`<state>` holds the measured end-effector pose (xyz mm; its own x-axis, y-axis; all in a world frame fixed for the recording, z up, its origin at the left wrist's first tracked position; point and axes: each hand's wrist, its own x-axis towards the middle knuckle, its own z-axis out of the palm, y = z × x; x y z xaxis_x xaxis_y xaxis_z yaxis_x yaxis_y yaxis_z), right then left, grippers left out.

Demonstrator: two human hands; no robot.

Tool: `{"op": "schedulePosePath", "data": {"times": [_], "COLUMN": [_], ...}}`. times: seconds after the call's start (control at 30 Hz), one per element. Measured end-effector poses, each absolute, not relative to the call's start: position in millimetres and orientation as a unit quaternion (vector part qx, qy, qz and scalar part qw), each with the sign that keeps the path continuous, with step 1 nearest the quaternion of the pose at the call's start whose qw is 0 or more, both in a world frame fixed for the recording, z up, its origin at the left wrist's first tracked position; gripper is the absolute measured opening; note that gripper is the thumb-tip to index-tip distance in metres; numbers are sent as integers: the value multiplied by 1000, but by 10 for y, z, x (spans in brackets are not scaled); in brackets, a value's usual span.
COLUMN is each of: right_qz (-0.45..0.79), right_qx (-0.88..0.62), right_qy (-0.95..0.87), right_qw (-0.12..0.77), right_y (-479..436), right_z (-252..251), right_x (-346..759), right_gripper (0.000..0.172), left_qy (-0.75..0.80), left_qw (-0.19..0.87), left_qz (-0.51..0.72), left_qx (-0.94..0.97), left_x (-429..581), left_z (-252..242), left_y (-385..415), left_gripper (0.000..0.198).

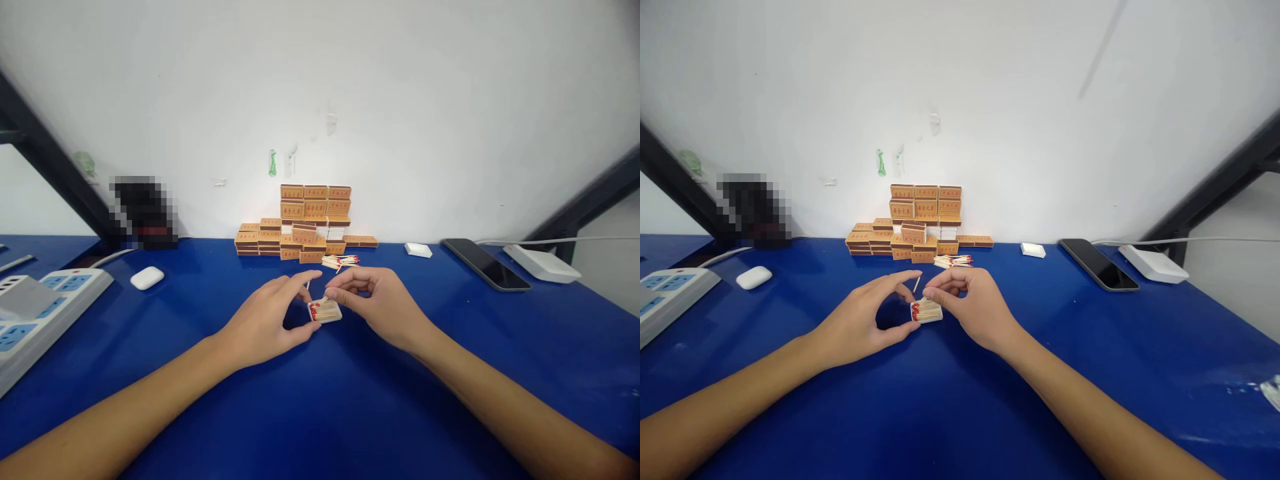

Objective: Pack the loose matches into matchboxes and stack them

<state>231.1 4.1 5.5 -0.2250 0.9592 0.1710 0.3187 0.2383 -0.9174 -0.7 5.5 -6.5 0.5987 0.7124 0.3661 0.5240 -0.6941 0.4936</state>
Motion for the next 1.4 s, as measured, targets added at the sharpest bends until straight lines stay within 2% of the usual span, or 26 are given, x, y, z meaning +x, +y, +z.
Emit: {"op": "schedulePosePath", "data": {"times": [0.13,0.37,0.67,0.77,0.9,0.97,1.2,1.4], "right_qz": [392,278,238,219,205,194,238,220], "right_qx": [-475,-494,-435,-394,-379,-405,-428,-415], "right_qy": [-679,-755,-819,-862,-887,-881,-853,-866], "right_qw": [398,330,287,233,167,150,182,169], "right_y": [15,83,353,573,738,721,291,139], "right_z": [22,-122,-14,21,51,76,238,212], "right_x": [2270,2347,2358,2254,2154,2179,2362,2304], "right_gripper": [23,11,14,16,2,9,18,12], "left_qy": [361,362,343,323,322,327,366,360], "left_qw": [169,179,194,200,184,178,180,189], "left_qz": [289,260,250,253,251,243,247,257], "left_qx": [871,877,884,890,894,896,879,877], "left_x": [-6,-10,-78,-93,-92,-86,-52,-51], "left_z": [-69,-51,-8,-26,-25,-12,-14,-29], "left_y": [65,77,104,103,86,77,53,55], "left_gripper": [71,74,74,79,78,75,78,79]}}
